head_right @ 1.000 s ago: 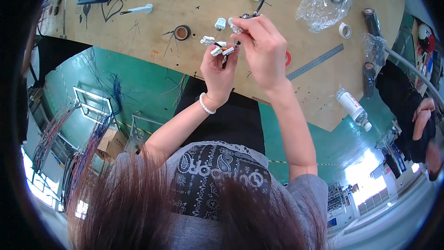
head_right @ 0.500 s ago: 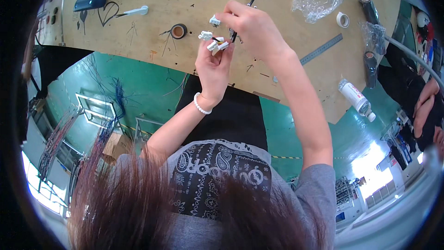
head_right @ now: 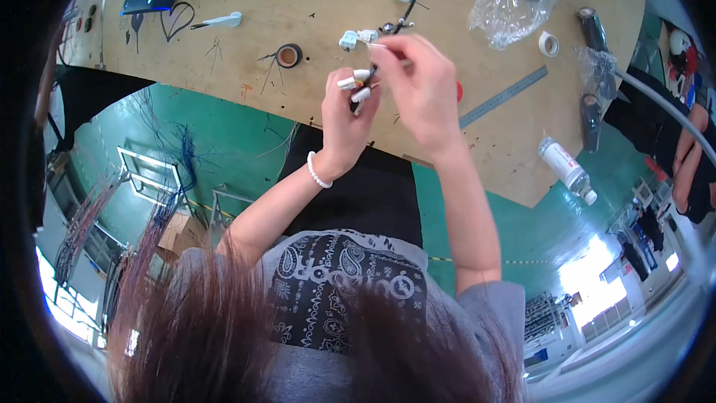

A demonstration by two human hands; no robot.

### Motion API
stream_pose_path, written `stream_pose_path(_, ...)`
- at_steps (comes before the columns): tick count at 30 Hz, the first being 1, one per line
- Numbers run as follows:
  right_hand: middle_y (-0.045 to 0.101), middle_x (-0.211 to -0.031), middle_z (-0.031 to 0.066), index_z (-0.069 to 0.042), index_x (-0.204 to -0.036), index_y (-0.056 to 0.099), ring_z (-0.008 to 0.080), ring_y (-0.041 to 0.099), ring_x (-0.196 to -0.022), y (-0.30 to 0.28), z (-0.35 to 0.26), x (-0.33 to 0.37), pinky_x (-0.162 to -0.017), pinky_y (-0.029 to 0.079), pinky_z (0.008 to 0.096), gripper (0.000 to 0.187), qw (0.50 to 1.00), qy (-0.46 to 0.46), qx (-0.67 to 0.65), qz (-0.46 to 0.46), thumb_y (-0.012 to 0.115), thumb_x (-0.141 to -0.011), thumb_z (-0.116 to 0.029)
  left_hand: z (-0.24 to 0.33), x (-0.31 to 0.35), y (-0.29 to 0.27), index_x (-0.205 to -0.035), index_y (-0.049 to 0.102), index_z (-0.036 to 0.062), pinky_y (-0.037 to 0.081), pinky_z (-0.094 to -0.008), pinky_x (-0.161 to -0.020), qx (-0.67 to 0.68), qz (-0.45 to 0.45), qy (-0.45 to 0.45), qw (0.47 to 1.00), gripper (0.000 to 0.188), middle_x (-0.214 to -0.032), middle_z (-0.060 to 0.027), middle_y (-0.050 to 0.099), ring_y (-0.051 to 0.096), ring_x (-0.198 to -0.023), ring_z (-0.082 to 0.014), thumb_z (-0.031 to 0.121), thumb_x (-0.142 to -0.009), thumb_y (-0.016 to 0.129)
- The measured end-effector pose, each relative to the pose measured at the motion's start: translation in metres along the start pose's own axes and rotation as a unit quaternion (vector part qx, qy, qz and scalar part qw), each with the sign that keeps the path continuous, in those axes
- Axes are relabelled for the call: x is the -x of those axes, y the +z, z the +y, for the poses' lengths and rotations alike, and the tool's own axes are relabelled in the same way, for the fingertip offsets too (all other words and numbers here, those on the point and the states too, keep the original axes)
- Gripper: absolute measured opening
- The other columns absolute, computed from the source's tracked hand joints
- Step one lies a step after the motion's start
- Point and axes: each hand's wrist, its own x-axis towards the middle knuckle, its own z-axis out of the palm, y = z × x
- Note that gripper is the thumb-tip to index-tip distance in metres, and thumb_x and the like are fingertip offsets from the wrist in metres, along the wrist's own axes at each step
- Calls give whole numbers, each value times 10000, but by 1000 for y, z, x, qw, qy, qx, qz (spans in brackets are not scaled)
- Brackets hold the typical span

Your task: Wrap electrical wire harnesses with black adhesive tape and measure lengths.

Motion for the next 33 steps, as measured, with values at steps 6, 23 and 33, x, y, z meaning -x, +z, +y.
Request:
stream_pose_path(6,647,-877,26,22,-963,692,62,574,-695,11,16,8,-589,478,227,190,978,62,-32,196,676,-972,-167,-11,0,8,-1031,604,12,488,-324,-734,17,44,86,995,178,-1025,-126,572,579,-856,-243,-61,-878,660)
stream_pose_path(23,661,-779,5,12,-981,721,78,550,-641,-30,34,-86,-549,444,268,356,971,234,45,-12,798,-855,-311,-15,-7,0,-966,577,-30,428,-221,-589,79,12,-82,993,86,-982,-39,495,490,-673,-60,-45,-915,644)
stream_pose_path(33,685,-904,51,-47,-999,699,192,636,-775,3,-24,12,-646,502,312,177,978,-12,207,-16,742,-838,-105,-22,3,-7,-971,579,-57,468,-269,-660,94,2,-44,995,109,-966,-97,519,541,-729,-178,-41,-900,660)
